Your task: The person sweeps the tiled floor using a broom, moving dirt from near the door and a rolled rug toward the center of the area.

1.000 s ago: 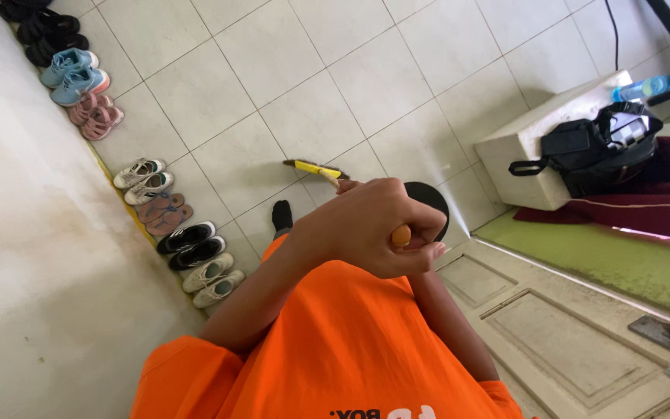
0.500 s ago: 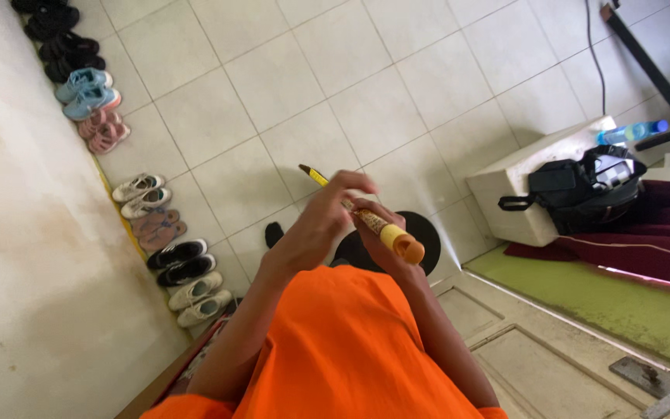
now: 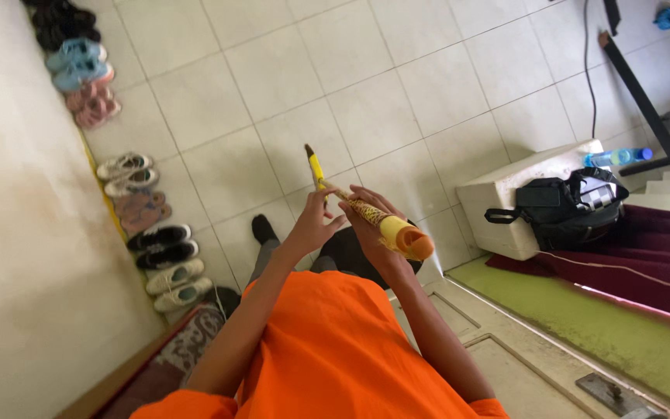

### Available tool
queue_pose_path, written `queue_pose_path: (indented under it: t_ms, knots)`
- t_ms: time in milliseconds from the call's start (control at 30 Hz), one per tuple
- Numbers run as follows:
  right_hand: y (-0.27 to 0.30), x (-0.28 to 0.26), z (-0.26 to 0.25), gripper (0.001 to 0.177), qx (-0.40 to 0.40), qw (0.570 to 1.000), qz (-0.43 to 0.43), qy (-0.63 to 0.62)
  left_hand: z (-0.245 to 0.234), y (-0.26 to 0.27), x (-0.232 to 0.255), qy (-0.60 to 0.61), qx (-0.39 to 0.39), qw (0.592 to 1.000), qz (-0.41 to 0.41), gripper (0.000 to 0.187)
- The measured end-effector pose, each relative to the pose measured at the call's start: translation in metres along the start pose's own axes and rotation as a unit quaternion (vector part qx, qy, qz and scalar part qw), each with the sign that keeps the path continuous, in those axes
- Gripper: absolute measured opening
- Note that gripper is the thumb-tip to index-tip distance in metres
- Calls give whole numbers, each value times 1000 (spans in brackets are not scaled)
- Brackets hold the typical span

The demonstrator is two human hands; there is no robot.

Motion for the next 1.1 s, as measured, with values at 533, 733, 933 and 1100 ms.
queue_pose_path:
  t_ms: [533,733,933,1100]
  knots:
    - [16,-16,25,19,-14,996,51,-68,1,9,-33,-66,57,996,-2,20]
    - [11,-51,29,15,-62,988,-127,60,-30,30,-32,-80,92,992,18,23]
    - [21,-93,30,31,-126,981,-117,-94,-57,44,-63,-98,112,989,-15,20]
    - [17,-125,25,27,-92,958,-168,-213,-73,62,-100,-125,149,981,-25,20]
Point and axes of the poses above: each hand's wrist, its own y-axis away from the middle knuckle, its own z-axis out of the palm, x = y × z, the point moved 2 cm from there along -y, towards the middle knuckle
